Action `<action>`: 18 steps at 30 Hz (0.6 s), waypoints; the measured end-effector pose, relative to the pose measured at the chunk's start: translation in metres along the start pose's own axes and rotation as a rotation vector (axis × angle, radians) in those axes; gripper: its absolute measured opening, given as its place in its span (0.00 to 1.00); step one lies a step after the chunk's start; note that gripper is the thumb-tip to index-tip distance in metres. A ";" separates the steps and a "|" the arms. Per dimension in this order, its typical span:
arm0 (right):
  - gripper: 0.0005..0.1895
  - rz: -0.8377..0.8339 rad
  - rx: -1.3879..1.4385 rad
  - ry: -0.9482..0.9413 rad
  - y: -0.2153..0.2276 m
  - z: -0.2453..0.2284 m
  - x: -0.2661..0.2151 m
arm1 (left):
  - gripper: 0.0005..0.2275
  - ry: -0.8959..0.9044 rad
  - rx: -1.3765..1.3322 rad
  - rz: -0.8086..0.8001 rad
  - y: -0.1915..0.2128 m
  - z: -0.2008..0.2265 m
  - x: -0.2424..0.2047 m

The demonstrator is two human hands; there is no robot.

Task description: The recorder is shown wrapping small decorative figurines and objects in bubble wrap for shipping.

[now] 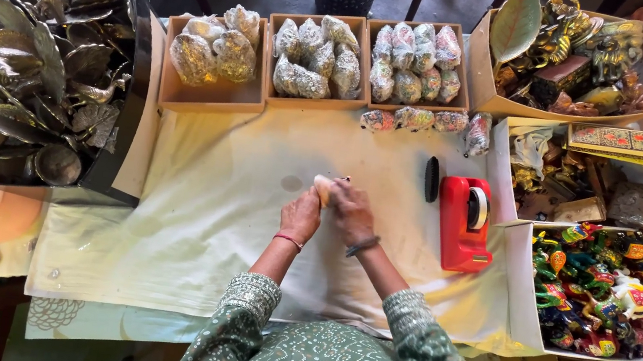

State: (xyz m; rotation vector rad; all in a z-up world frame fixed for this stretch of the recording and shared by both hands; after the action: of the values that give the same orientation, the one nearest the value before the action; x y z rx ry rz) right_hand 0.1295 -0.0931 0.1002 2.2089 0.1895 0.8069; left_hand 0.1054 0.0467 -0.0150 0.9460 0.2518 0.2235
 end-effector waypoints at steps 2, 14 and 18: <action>0.22 -0.117 -0.016 0.035 -0.018 -0.006 0.004 | 0.06 0.014 -0.017 -0.013 0.002 0.000 -0.001; 0.16 -0.529 -0.212 0.286 -0.073 0.016 0.026 | 0.09 0.044 -0.091 -0.012 0.009 0.006 -0.007; 0.14 -0.548 -0.267 0.268 -0.068 0.013 0.026 | 0.09 0.074 -0.177 -0.023 0.012 0.005 -0.008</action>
State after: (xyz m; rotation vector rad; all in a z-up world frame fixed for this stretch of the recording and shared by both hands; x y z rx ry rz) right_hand 0.1655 -0.0441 0.0585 1.6727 0.7384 0.7571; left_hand 0.0988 0.0473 -0.0012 0.7597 0.3058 0.2563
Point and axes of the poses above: each hand's wrist, its own x-axis towards the middle knuckle, its own y-axis out of the back of the hand, z = x × y, the point moved 9 cm from there along x, towards the middle knuckle, and after that the axes turned 6 degrees about -x, right-handed, at the moved point
